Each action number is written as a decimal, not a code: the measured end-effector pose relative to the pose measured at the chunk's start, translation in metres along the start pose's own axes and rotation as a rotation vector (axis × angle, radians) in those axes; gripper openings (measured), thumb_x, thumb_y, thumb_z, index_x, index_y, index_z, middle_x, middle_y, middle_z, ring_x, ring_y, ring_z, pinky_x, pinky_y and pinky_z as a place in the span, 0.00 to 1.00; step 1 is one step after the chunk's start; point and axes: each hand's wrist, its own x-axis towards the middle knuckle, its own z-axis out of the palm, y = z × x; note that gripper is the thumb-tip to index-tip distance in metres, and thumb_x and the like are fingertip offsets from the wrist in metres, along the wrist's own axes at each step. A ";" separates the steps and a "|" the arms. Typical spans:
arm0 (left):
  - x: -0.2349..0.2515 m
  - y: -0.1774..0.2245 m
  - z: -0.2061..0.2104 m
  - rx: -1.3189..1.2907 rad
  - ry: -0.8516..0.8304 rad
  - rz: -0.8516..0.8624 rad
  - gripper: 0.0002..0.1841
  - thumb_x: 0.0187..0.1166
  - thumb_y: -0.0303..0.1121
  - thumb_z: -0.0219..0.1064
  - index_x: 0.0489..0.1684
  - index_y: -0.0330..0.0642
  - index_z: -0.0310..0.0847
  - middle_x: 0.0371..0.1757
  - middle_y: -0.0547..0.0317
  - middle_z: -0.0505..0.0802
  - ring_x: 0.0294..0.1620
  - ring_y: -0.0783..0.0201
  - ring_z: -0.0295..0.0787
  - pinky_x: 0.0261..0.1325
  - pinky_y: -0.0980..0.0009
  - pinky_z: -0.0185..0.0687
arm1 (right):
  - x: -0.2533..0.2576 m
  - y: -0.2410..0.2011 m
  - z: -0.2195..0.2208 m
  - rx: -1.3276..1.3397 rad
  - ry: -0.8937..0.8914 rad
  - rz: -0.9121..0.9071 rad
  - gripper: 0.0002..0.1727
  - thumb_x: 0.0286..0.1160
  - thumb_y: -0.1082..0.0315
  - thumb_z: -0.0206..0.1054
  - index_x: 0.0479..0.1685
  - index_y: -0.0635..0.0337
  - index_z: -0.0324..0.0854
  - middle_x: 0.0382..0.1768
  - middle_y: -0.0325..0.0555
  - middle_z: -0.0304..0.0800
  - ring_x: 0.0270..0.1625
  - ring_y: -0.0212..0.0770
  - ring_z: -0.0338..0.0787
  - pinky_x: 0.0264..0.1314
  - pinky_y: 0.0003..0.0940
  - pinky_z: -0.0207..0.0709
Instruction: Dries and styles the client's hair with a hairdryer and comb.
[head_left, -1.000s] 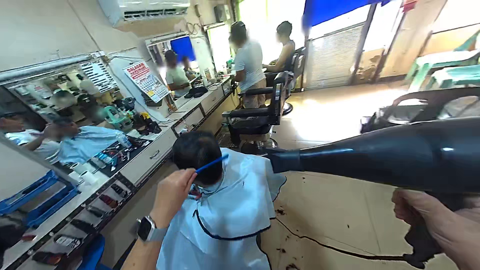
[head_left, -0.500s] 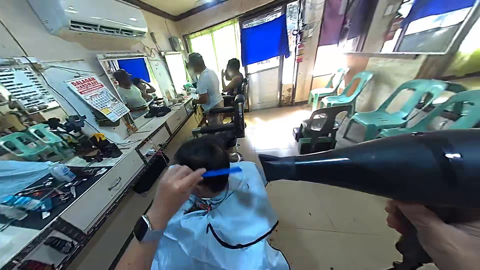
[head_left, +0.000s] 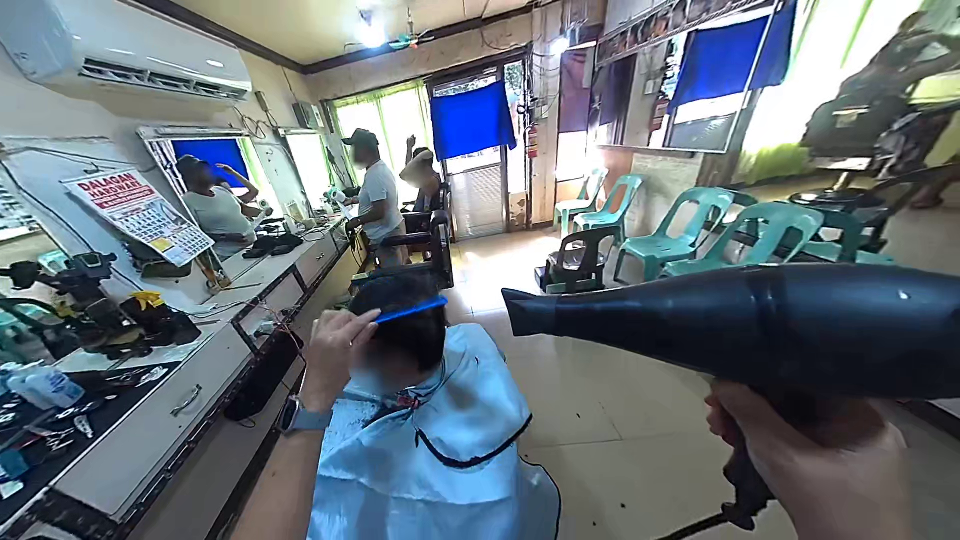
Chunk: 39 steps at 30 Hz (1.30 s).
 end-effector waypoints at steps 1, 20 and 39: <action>0.003 -0.012 -0.001 0.002 -0.010 -0.044 0.16 0.88 0.46 0.61 0.60 0.53 0.93 0.42 0.52 0.93 0.52 0.49 0.87 0.61 0.44 0.78 | -0.005 -0.007 0.002 0.000 0.011 -0.006 0.14 0.71 0.60 0.77 0.50 0.51 0.80 0.28 0.24 0.90 0.23 0.26 0.89 0.25 0.25 0.88; -0.023 -0.119 0.035 -0.606 0.112 -0.065 0.18 0.88 0.46 0.61 0.55 0.47 0.94 0.50 0.54 0.94 0.63 0.52 0.84 0.73 0.46 0.73 | -0.113 -0.153 0.140 -0.455 0.209 -0.105 0.17 0.79 0.55 0.72 0.50 0.60 0.79 0.29 0.31 0.89 0.24 0.30 0.89 0.26 0.28 0.89; -0.020 -0.150 0.077 -0.841 0.015 -0.463 0.17 0.88 0.48 0.63 0.56 0.50 0.95 0.51 0.54 0.95 0.63 0.53 0.86 0.70 0.48 0.76 | -0.122 -0.217 0.250 -0.682 0.219 -0.118 0.17 0.78 0.55 0.72 0.51 0.58 0.77 0.28 0.29 0.89 0.23 0.28 0.89 0.24 0.27 0.88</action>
